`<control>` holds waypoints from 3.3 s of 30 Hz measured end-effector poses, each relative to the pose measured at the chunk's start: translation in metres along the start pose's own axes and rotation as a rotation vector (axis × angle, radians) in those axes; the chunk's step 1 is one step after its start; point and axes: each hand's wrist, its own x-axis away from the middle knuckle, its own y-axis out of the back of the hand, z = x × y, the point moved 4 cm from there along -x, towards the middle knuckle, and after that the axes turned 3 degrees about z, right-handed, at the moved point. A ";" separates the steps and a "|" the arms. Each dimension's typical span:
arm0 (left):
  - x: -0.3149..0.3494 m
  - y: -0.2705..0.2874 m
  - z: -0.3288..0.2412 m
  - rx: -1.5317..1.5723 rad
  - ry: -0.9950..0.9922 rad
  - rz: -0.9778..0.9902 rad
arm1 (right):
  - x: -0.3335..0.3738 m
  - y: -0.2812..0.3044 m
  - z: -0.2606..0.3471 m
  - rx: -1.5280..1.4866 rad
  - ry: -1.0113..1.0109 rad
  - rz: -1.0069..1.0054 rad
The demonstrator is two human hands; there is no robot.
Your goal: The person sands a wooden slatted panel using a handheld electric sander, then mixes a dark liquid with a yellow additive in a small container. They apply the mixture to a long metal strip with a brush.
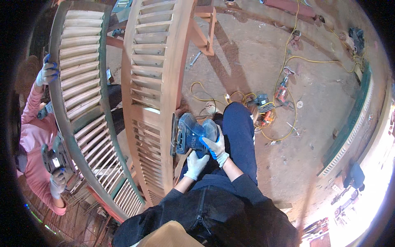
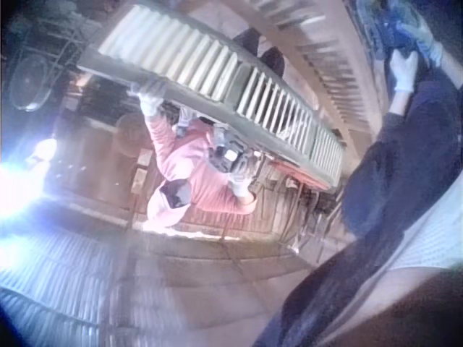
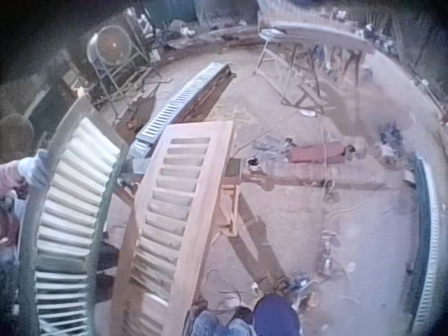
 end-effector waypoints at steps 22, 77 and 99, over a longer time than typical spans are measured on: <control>-0.136 0.040 -0.242 0.112 -0.071 -0.156 | -0.188 -0.035 0.202 0.212 0.168 0.046; -0.334 0.329 -0.191 0.284 0.243 -0.606 | -0.382 -0.086 0.441 0.056 0.211 0.233; -0.323 0.323 -0.208 0.223 0.288 -0.625 | -0.335 -0.076 0.397 0.170 0.060 0.214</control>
